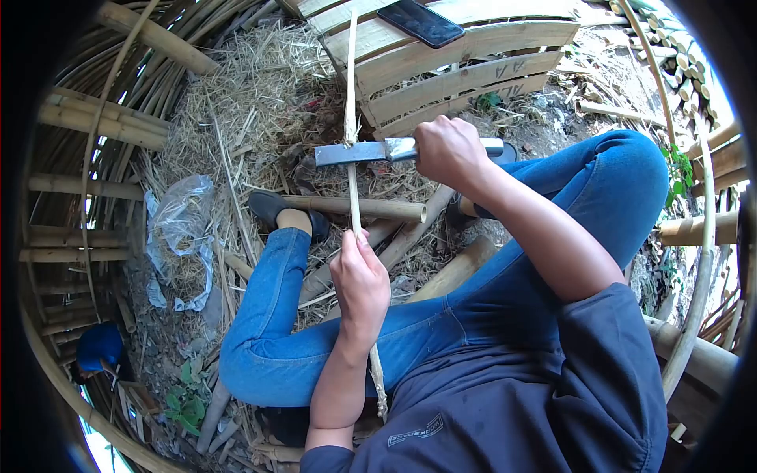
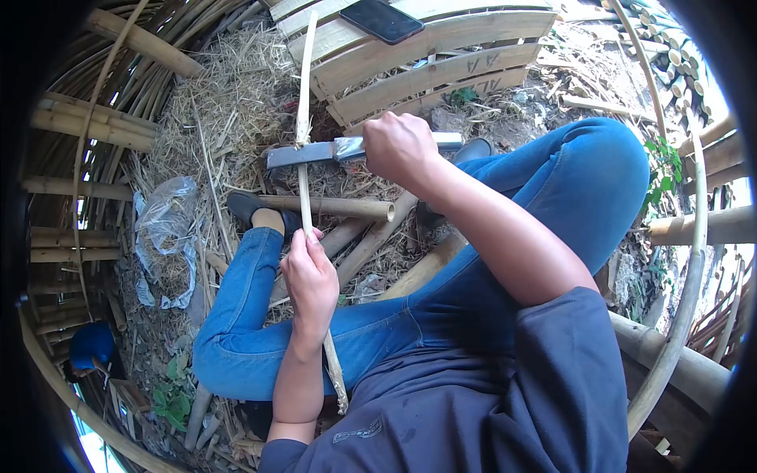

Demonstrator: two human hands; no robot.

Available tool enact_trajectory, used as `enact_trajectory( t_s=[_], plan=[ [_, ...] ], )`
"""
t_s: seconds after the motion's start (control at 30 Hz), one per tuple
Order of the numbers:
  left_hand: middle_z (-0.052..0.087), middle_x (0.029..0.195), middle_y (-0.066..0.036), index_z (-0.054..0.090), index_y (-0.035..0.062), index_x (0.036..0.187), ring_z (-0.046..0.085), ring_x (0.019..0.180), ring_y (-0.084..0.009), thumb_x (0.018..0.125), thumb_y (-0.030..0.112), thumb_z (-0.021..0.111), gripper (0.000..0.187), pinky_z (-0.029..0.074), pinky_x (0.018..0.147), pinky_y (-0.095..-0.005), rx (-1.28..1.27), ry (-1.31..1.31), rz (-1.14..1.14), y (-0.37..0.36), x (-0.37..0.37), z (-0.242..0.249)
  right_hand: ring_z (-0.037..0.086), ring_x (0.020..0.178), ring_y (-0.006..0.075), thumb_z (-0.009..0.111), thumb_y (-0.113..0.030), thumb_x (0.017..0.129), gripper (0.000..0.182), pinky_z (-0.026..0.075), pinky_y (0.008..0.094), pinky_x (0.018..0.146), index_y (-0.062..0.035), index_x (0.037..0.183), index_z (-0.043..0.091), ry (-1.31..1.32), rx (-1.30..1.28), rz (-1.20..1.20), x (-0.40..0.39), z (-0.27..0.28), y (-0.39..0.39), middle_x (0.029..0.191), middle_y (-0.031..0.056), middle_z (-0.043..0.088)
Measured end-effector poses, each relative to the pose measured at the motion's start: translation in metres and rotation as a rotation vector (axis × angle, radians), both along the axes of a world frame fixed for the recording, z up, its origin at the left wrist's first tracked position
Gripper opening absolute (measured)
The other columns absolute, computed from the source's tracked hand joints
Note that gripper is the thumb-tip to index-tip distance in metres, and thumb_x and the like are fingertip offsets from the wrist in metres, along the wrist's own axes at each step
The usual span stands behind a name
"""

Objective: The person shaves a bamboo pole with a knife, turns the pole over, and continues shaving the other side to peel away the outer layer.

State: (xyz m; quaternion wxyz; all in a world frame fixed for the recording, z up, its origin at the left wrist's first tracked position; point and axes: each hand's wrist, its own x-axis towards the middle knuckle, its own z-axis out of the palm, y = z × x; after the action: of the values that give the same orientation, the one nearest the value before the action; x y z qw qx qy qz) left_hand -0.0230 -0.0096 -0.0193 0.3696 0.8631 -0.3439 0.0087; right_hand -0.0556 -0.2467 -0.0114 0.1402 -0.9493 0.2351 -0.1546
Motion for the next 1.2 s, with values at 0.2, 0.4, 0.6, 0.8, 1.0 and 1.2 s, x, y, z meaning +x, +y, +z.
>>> enact_trajectory(
  t_s=[0.2,0.4,0.6,0.8,1.0,1.2],
  plan=[
    [0.05,0.065,-0.001,0.056,0.0019,0.096,0.045,0.052,-0.0084,0.107,0.016,0.042,0.023,0.036,0.048,-0.0265,-0.207,0.596,0.002,0.009,0.023,0.005,0.068,0.069,0.0396,0.067,-0.015,0.069,0.012,0.056,0.0482,0.07,-0.0056,0.075,0.071,-0.03,0.097,0.058,-0.005,0.009,0.016,0.07,0.0202,0.067],
    [0.035,0.068,0.009,0.052,0.0105,0.1,0.027,0.051,0.0016,0.109,0.03,0.041,0.024,0.021,0.041,-0.0164,-0.403,1.061,0.025,0.012,0.029,0.017,0.068,0.068,0.0389,0.066,-0.016,0.068,0.012,0.056,0.0477,0.069,-0.0078,0.075,0.071,0.035,0.121,0.214,-0.008,0.011,0.038,0.068,0.0195,0.066],
    [0.035,0.063,0.008,0.05,0.008,0.094,0.029,0.048,0.0002,0.11,0.029,0.04,0.028,0.022,0.04,-0.0186,-0.426,0.991,0.02,0.007,0.017,0.015,0.069,0.068,0.0395,0.067,-0.018,0.067,0.014,0.057,0.0464,0.068,-0.0053,0.071,0.072,0.092,0.129,0.25,-0.006,0.002,0.044,0.068,0.021,0.067],
    [0.034,0.062,0.007,0.047,0.0092,0.092,0.028,0.046,-0.0004,0.11,0.031,0.038,0.03,0.021,0.039,-0.019,-0.421,0.953,-0.017,0.01,0.012,0.021,0.07,0.067,0.0399,0.066,-0.015,0.066,0.013,0.058,0.0461,0.068,-0.0042,0.068,0.072,0.053,0.076,0.248,-0.006,0.008,0.041,0.068,0.0216,0.067],
    [0.033,0.063,0.007,0.044,0.0113,0.092,0.027,0.045,0.0004,0.11,0.037,0.034,0.033,0.02,0.037,-0.018,-0.394,0.983,-0.098,0.01,-0.001,0.025,0.068,0.071,0.0401,0.066,-0.014,0.064,0.015,0.056,0.0481,0.07,-0.0059,0.075,0.073,-0.063,0.076,0.097,-0.001,0.009,0.016,0.071,0.0212,0.067],
    [0.038,0.064,0.006,0.047,0.0086,0.091,0.03,0.048,-0.0002,0.11,0.032,0.036,0.032,0.023,0.04,-0.0188,-0.398,0.944,-0.091,0.011,0.002,0.022,0.071,0.071,0.038,0.076,-0.022,0.066,0.018,0.058,0.0448,0.07,-0.0053,0.073,0.074,-0.003,0.037,0.071,-0.001,0.017,0.015,0.071,0.0209,0.069]
  ],
)
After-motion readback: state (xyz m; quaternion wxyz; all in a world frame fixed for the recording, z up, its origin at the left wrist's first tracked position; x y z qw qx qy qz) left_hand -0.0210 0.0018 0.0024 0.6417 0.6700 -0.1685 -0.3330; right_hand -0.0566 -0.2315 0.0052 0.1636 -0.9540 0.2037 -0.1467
